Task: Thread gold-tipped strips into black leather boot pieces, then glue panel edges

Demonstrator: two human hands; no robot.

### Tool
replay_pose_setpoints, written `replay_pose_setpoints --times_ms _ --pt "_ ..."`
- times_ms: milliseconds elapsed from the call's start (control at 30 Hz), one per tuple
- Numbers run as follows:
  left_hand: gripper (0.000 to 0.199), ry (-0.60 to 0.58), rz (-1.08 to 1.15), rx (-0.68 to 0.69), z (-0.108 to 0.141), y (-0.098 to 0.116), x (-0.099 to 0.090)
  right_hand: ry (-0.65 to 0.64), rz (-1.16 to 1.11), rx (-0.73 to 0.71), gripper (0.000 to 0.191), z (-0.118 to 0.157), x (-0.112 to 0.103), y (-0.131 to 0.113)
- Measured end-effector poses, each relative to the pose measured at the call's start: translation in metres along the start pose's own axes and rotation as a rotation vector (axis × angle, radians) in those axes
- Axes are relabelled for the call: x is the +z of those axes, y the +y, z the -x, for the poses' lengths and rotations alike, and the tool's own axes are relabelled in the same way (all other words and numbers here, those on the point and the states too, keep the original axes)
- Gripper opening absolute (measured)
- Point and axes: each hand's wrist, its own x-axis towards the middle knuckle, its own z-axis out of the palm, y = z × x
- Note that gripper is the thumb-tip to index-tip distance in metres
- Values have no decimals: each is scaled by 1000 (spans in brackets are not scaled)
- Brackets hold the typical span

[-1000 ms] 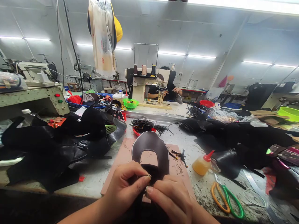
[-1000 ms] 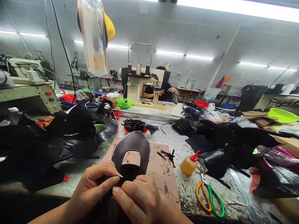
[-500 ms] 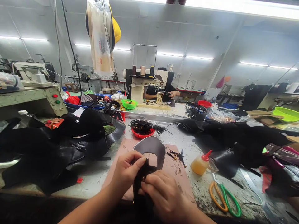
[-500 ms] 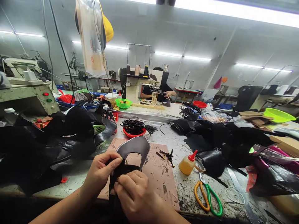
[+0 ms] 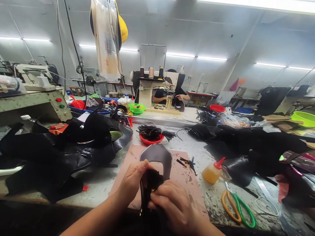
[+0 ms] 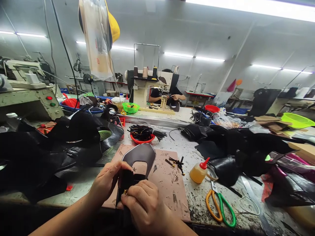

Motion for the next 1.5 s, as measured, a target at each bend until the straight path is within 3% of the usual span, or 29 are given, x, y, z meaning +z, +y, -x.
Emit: replay_pose_setpoints --times_ms 233,433,533,667,767,967,1333,1500 --pt "21 -105 -210 73 -1 4 0 14 -6 11 7 4 0 2" --pt "26 1 -360 144 -8 3 5 120 207 126 12 10 7 2" --pt "25 136 -407 230 -23 0 3 151 217 109 13 20 20 1" --pt "23 401 -327 281 -55 -7 -3 54 152 98 14 38 39 -1" --pt "21 444 -323 280 -78 -17 -5 58 96 142 14 43 44 0" --pt "22 508 -294 246 -105 -37 -3 94 1 179 14 40 31 1" --pt "31 596 -112 165 -116 -48 -2 133 -26 221 13 45 19 -5" --pt "22 578 140 82 -96 -33 -13 139 55 414 10 46 3 19"
